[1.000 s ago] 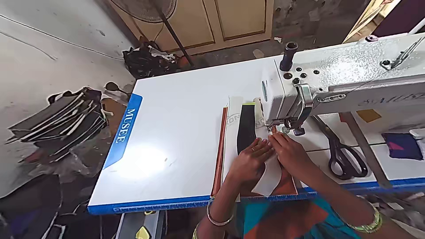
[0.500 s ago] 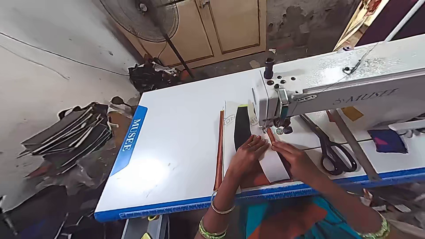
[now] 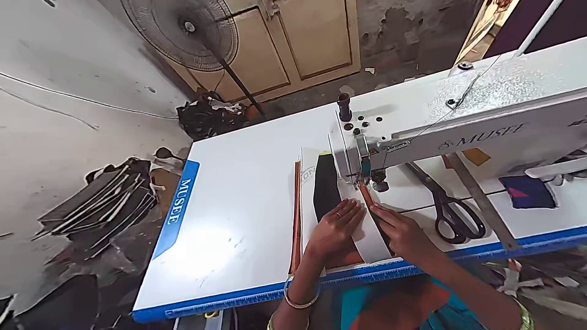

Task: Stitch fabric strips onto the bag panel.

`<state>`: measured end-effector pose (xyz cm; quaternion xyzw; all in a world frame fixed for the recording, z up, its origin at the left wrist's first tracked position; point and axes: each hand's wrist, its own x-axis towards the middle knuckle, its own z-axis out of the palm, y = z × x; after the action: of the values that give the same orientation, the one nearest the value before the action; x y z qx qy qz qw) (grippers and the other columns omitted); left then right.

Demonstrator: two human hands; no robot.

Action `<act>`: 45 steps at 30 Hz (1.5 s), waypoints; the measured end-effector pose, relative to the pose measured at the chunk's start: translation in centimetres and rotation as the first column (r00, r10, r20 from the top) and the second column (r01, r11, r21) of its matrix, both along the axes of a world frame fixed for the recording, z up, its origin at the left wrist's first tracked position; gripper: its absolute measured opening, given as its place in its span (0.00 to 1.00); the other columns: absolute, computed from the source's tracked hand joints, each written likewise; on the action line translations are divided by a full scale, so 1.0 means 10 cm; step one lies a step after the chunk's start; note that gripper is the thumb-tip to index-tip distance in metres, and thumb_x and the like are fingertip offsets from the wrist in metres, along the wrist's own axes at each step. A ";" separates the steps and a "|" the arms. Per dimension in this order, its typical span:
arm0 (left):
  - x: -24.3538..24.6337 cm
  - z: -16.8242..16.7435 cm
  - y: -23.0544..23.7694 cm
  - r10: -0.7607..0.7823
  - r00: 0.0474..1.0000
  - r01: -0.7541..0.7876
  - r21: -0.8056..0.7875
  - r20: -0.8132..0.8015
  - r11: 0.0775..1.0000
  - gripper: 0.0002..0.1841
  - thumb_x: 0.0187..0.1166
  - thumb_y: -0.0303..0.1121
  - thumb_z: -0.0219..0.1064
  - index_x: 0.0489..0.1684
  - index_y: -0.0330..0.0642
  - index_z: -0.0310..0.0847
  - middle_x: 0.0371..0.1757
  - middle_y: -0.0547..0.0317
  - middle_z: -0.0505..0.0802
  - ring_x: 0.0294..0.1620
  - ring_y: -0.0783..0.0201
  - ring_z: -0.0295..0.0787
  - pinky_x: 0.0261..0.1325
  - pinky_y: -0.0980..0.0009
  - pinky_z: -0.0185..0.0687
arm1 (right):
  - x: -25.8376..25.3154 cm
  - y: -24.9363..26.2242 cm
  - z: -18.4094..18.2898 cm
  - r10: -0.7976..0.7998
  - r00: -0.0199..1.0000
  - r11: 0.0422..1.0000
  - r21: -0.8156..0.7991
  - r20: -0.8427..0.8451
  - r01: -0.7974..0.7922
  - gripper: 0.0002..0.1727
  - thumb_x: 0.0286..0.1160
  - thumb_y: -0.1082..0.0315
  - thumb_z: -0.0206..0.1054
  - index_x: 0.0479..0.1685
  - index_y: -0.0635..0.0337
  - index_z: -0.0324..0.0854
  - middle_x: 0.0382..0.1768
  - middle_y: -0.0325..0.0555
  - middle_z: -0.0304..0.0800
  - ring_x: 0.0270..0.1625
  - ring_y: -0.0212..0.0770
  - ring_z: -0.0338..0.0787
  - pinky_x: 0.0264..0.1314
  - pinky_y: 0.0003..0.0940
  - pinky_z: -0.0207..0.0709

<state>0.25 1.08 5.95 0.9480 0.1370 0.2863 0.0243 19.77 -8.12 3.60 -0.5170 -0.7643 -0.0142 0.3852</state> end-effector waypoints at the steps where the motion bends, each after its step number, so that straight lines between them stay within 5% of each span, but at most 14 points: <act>1: 0.00 0.00 0.00 -0.005 1.000 0.005 0.010 -0.002 1.000 0.16 0.78 0.20 0.56 0.52 0.26 0.91 0.53 0.39 0.96 0.60 0.44 0.95 0.72 0.58 0.82 | 0.00 0.00 0.00 -0.004 1.000 1.000 -0.002 -0.011 0.004 0.15 0.58 0.87 0.60 0.38 0.73 0.92 0.59 0.60 0.94 0.63 0.55 0.94 0.62 0.38 0.87; 6: -0.01 -0.01 0.02 -0.034 0.999 0.035 0.035 -0.034 0.999 0.16 0.78 0.20 0.56 0.53 0.26 0.90 0.54 0.38 0.96 0.60 0.44 0.95 0.71 0.58 0.82 | 0.00 0.03 0.08 -0.031 0.985 0.995 -0.096 -0.167 0.015 0.16 0.64 0.84 0.58 0.41 0.72 0.93 0.54 0.59 0.96 0.59 0.57 0.95 0.63 0.43 0.87; 10: 0.01 0.01 -0.10 0.045 0.999 -0.047 -0.126 -0.023 0.991 0.17 0.75 0.21 0.58 0.55 0.27 0.91 0.57 0.38 0.95 0.64 0.42 0.93 0.74 0.55 0.80 | -0.03 0.21 0.33 -0.091 0.985 0.979 -0.197 -0.149 0.061 0.19 0.67 0.83 0.58 0.52 0.69 0.92 0.45 0.61 0.95 0.46 0.59 0.96 0.49 0.46 0.88; 15: 0.04 0.00 -0.30 0.207 0.978 -0.201 -0.287 -0.008 0.937 0.19 0.71 0.17 0.60 0.58 0.29 0.90 0.63 0.41 0.93 0.69 0.42 0.89 0.78 0.52 0.76 | -0.21 0.28 0.43 -0.061 0.991 0.927 -0.362 0.117 0.100 0.21 0.64 0.89 0.62 0.58 0.75 0.87 0.61 0.67 0.89 0.57 0.66 0.91 0.57 0.51 0.85; 19: 0.04 -0.04 -0.28 0.205 0.979 -0.194 -0.280 0.010 0.940 0.18 0.72 0.17 0.60 0.56 0.29 0.91 0.63 0.41 0.94 0.68 0.42 0.90 0.78 0.53 0.76 | -0.27 0.23 0.37 -0.084 0.972 0.931 -0.331 0.217 0.154 0.23 0.60 0.89 0.65 0.59 0.78 0.86 0.61 0.65 0.90 0.57 0.65 0.91 0.56 0.48 0.85; 36: 0.05 0.01 -0.03 0.174 0.984 -0.176 -0.308 -0.035 0.935 0.21 0.71 0.15 0.58 0.61 0.30 0.89 0.65 0.41 0.92 0.71 0.39 0.87 0.79 0.48 0.74 | -0.26 0.46 0.29 -0.122 0.978 0.942 -0.292 0.169 0.168 0.21 0.63 0.89 0.61 0.58 0.76 0.87 0.58 0.65 0.91 0.59 0.64 0.91 0.59 0.51 0.84; 42: 0.06 0.04 0.06 0.152 0.988 -0.156 -0.328 -0.039 0.932 0.21 0.73 0.16 0.58 0.61 0.30 0.89 0.65 0.38 0.92 0.72 0.38 0.86 0.80 0.46 0.72 | -0.18 0.45 0.17 -0.185 0.979 0.980 -0.054 0.090 0.191 0.14 0.64 0.84 0.61 0.42 0.69 0.92 0.45 0.61 0.96 0.43 0.61 0.96 0.41 0.47 0.87; 45: 0.05 0.03 0.11 0.134 0.990 -0.139 -0.312 -0.037 0.940 0.20 0.72 0.19 0.60 0.61 0.29 0.89 0.65 0.38 0.92 0.71 0.38 0.87 0.80 0.46 0.72 | -0.15 0.38 0.14 -0.163 0.980 0.984 -0.056 0.110 0.170 0.17 0.64 0.84 0.61 0.46 0.69 0.93 0.51 0.62 0.95 0.46 0.60 0.96 0.44 0.45 0.89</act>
<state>0.78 2.15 6.24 0.9224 0.2464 0.2545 0.1537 18.29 -4.36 5.05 -0.5899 -0.7377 -0.0485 0.3247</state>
